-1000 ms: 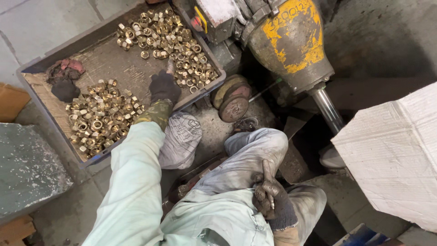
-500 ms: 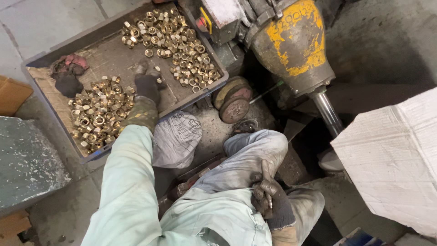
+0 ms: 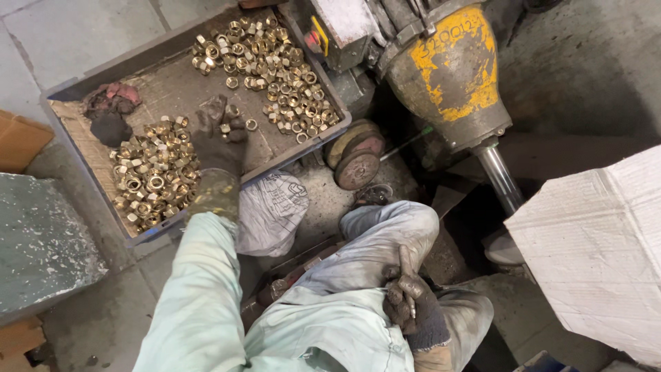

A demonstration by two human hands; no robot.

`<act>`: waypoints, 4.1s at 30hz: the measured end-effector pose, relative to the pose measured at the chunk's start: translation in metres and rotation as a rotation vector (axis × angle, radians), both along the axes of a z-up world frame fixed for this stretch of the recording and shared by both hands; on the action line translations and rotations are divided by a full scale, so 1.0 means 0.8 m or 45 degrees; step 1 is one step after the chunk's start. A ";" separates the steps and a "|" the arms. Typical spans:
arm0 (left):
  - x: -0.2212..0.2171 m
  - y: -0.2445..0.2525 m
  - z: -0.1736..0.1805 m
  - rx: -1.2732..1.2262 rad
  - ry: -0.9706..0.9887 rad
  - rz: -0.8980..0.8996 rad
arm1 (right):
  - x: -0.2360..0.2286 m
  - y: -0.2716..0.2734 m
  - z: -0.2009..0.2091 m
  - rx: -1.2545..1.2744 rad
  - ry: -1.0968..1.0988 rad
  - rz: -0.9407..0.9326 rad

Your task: The person repeatedly picks up small brass fittings from a bin, presses them against a rotating buffing wheel to polish them, and places them into a second bin. The process is repeated for multiple fittings.

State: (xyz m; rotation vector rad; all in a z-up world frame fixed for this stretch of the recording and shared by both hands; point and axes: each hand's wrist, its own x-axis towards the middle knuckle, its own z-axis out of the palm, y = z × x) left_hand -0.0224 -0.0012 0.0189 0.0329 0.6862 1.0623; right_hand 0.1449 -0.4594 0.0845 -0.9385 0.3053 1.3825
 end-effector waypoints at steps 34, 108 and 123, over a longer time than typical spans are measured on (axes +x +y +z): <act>0.078 -0.281 0.093 0.681 -0.020 -1.462 | -0.018 0.124 0.077 -0.278 -2.101 0.094; 0.118 -0.333 0.085 -0.030 -0.651 -1.696 | -0.023 -0.029 0.123 -0.795 -1.242 0.175; 0.164 -0.367 0.106 0.567 -0.461 -2.163 | -0.026 -0.054 0.097 -0.675 -1.684 0.119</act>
